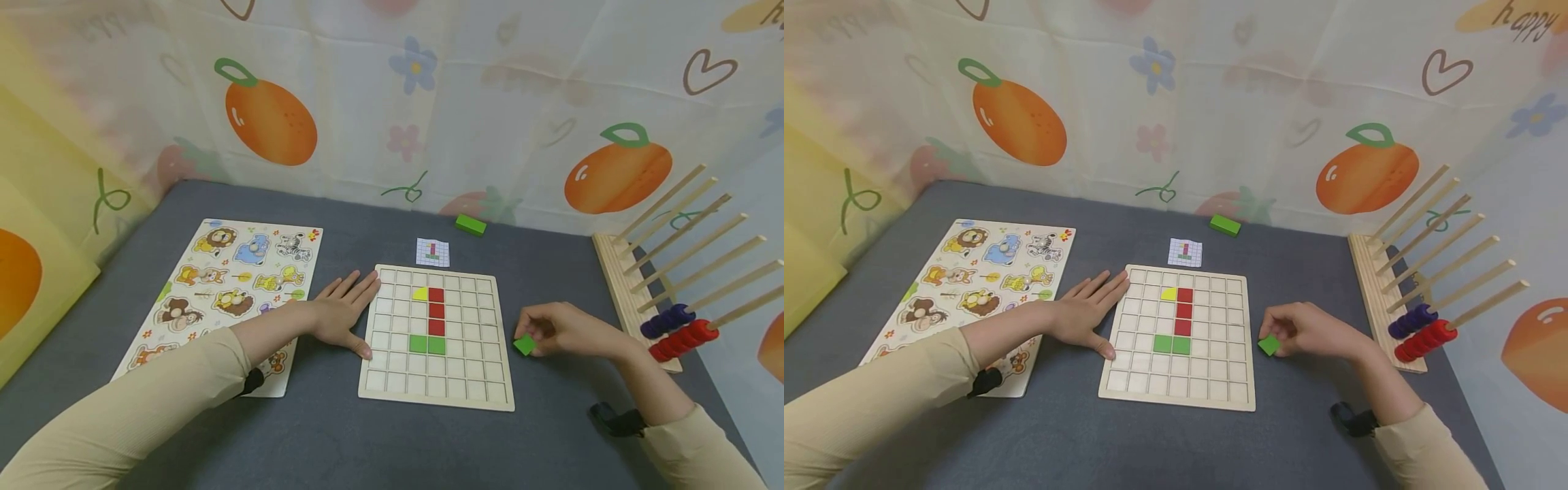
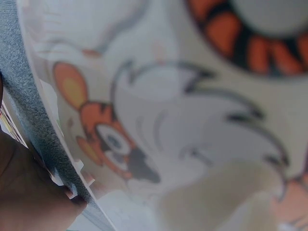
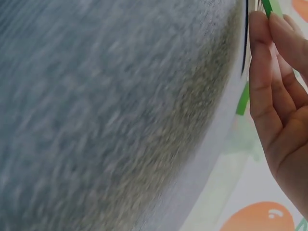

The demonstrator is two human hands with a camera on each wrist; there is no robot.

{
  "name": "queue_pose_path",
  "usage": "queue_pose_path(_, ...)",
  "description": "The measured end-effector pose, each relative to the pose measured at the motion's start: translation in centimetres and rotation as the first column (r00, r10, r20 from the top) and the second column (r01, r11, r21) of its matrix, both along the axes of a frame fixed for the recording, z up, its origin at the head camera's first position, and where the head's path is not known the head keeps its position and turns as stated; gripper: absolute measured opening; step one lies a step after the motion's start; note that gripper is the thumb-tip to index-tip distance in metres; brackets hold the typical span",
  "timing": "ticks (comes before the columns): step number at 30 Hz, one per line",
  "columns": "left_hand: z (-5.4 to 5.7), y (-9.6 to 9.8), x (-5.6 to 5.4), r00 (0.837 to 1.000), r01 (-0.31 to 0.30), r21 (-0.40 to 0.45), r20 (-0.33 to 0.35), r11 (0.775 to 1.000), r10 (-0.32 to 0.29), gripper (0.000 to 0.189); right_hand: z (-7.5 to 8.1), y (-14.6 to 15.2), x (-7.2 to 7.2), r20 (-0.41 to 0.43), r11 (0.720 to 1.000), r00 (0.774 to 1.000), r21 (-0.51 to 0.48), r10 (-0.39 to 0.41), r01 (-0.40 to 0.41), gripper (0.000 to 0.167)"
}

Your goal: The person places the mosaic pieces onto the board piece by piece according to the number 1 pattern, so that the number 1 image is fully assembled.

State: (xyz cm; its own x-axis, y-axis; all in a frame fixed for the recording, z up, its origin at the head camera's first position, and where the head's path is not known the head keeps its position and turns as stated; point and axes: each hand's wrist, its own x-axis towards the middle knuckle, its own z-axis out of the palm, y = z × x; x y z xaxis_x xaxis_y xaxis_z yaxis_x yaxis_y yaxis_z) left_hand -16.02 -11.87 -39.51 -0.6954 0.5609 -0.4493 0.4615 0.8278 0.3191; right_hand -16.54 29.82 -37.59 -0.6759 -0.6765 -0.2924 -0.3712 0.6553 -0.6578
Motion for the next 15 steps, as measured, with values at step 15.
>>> queue_pose_path(15,0.1,0.0,0.0,1.000,-0.003,0.001,0.001,1.000,0.003,0.123,0.0,-2.7,-0.7,-0.092,0.998,0.995,-0.037,-0.050,0.047,0.023)
